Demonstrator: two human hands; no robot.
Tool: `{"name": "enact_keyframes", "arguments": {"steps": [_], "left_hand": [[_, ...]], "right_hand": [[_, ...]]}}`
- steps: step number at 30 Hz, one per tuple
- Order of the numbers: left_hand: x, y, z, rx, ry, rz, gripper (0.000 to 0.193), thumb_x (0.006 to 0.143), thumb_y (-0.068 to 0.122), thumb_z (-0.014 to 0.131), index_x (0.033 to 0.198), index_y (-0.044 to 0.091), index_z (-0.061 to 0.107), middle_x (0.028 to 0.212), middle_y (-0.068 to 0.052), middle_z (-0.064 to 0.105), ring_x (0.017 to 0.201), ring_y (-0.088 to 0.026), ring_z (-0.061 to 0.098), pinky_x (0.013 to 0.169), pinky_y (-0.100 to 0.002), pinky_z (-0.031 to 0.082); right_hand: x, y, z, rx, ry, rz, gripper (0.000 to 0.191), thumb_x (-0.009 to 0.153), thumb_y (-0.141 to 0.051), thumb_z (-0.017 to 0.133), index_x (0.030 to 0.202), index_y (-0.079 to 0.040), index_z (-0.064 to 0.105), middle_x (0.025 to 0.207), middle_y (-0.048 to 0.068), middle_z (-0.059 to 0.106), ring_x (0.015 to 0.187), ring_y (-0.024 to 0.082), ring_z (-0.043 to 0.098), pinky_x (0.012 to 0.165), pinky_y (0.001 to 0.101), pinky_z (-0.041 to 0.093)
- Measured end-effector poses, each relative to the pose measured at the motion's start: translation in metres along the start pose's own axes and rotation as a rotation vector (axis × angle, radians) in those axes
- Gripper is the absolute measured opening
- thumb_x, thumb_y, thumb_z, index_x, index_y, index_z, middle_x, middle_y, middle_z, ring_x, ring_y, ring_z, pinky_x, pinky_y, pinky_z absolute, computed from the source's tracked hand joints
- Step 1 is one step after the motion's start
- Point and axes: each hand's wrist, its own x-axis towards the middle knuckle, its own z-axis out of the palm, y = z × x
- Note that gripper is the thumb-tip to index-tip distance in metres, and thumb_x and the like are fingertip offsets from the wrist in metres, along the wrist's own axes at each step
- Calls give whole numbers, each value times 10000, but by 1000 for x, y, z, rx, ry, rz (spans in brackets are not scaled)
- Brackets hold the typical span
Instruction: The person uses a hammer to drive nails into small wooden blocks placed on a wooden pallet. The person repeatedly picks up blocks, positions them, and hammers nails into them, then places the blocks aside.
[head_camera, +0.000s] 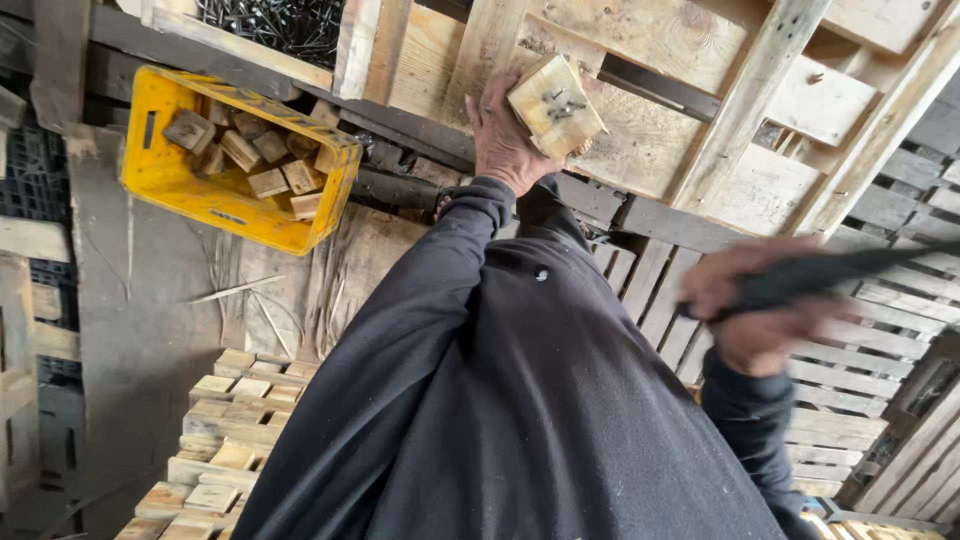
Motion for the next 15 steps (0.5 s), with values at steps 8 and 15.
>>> {"name": "enact_keyframes", "arguments": {"steps": [8,15], "left_hand": [[-1,0,2,-10,150,188,1412,438,563,995,1483,129,152,1499,-134,343,1479,-368,298,1238,-685,25],[4,12,4,56,3,9,1340,420,658,956,1426,115,257,1456,-147,362,1448,-326,312,1244,-660,3]], "right_hand": [[25,22,37,-477,-191,622,506,1021,-517,438,931,-41,583,674,29,611,515,138,575,473,315,526],[24,-1,22,-124,167,939,445,1099,-411,532,982,18,548,658,67,516,479,181,500,408,329,410]]}}
